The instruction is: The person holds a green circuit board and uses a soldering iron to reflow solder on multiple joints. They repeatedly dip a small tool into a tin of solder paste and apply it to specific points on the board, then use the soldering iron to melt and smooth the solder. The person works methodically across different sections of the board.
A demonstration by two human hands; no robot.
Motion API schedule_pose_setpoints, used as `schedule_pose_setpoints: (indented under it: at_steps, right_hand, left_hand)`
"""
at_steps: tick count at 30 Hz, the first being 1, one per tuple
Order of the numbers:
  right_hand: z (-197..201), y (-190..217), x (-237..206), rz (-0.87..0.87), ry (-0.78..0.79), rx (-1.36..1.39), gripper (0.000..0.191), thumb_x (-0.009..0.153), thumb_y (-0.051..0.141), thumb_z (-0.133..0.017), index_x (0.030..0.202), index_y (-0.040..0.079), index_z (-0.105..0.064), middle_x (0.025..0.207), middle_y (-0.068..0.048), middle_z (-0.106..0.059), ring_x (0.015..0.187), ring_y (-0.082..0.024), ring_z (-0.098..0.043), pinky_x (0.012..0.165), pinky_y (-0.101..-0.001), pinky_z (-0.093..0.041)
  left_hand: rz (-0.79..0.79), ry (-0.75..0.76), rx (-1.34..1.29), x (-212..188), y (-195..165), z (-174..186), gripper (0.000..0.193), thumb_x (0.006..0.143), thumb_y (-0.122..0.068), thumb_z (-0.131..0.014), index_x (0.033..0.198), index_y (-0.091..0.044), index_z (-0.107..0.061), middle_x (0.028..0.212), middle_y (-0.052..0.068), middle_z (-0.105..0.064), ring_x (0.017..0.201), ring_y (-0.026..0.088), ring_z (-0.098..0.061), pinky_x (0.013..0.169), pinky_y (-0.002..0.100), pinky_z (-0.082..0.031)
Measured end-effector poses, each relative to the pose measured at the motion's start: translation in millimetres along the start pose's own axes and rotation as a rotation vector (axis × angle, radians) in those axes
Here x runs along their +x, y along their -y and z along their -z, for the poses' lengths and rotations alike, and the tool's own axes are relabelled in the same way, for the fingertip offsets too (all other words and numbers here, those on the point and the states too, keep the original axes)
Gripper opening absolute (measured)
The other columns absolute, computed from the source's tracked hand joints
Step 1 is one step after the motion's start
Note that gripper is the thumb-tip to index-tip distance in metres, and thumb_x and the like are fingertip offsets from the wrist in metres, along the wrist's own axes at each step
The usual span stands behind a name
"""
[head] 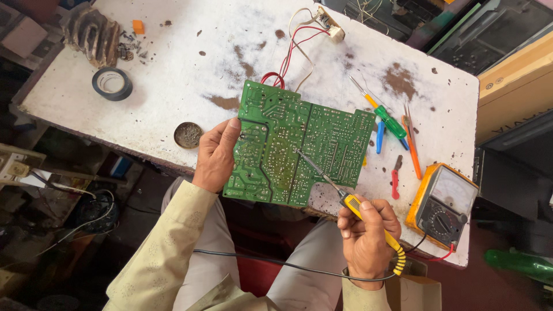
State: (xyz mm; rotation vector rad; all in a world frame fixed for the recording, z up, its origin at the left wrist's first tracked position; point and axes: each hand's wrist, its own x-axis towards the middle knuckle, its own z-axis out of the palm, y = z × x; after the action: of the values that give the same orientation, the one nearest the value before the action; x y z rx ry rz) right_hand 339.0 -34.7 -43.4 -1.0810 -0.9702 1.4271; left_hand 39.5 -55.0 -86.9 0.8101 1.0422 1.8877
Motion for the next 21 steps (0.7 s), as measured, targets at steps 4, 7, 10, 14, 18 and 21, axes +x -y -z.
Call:
schedule_pose_setpoints:
  at_steps: [4,7,10,14,18,21]
  right_hand:
    - [0.3,0.1,0.4,-0.003,0.002,0.002,0.017,0.097,0.016,-0.060,0.093,0.000,-0.064,0.074,-0.017,-0.068,0.053,-0.019,-0.060,0.044,-0.0260,-0.041]
    - [0.5,0.1,0.6,-0.015,0.011,0.020,0.017,0.097,0.016,-0.061,0.092,0.000,-0.064,0.072,-0.018,-0.068,0.053,-0.019,-0.060,0.044,-0.0261,-0.041]
    - [0.6,-0.2,-0.1,-0.020,0.019,0.032,0.017,0.098,0.016,-0.060,0.092,0.000,-0.064,0.072,-0.017,-0.067,0.053,-0.019,-0.060,0.044,-0.0259,-0.040]
    - [0.1,-0.7,-0.6,-0.020,0.014,0.025,0.017,0.097,0.015,-0.060,0.092,0.000,-0.064,0.072,-0.017,-0.067,0.053,-0.019,-0.060,0.044,-0.0263,-0.040]
    - [-1.0,-0.4,-1.9,0.018,0.008,0.006,0.015,0.097,0.014,-0.061,0.093,0.000,-0.064,0.074,-0.018,-0.068,0.054,-0.020,-0.061,0.045,-0.0270,-0.042]
    - [-1.3,0.7,-4.0,0.052,-0.001,-0.010,0.015,0.097,0.014,-0.061,0.095,0.000,-0.065,0.075,-0.018,-0.068,0.055,-0.020,-0.061,0.045,-0.0271,-0.042]
  left_hand:
    - [0.005,-0.007,0.006,-0.2,-0.1,0.1,0.044,0.111,-0.029,-0.051,0.131,0.008,-0.065,0.121,0.007,-0.072,0.109,0.010,-0.063,0.096,0.024,-0.050]
    - [0.010,-0.008,-0.005,-0.1,0.2,0.3,0.044,0.111,-0.029,-0.052,0.131,0.008,-0.066,0.120,0.007,-0.072,0.108,0.010,-0.063,0.095,0.024,-0.050]
    - [0.008,-0.005,-0.014,-0.5,0.4,0.3,0.044,0.111,-0.029,-0.052,0.131,0.008,-0.065,0.120,0.007,-0.072,0.108,0.009,-0.063,0.095,0.024,-0.051]
    - [0.016,-0.015,-0.002,-0.5,0.2,0.0,0.044,0.111,-0.029,-0.052,0.131,0.008,-0.066,0.119,0.007,-0.072,0.107,0.009,-0.063,0.094,0.024,-0.051]
    - [0.022,-0.010,-0.007,-0.4,0.2,0.0,0.044,0.111,-0.030,-0.052,0.130,0.008,-0.066,0.119,0.007,-0.072,0.107,0.009,-0.064,0.094,0.024,-0.051]
    - [0.015,-0.008,-0.016,0.0,0.6,0.1,0.044,0.110,-0.029,-0.052,0.131,0.008,-0.065,0.120,0.007,-0.072,0.108,0.009,-0.063,0.096,0.024,-0.050]
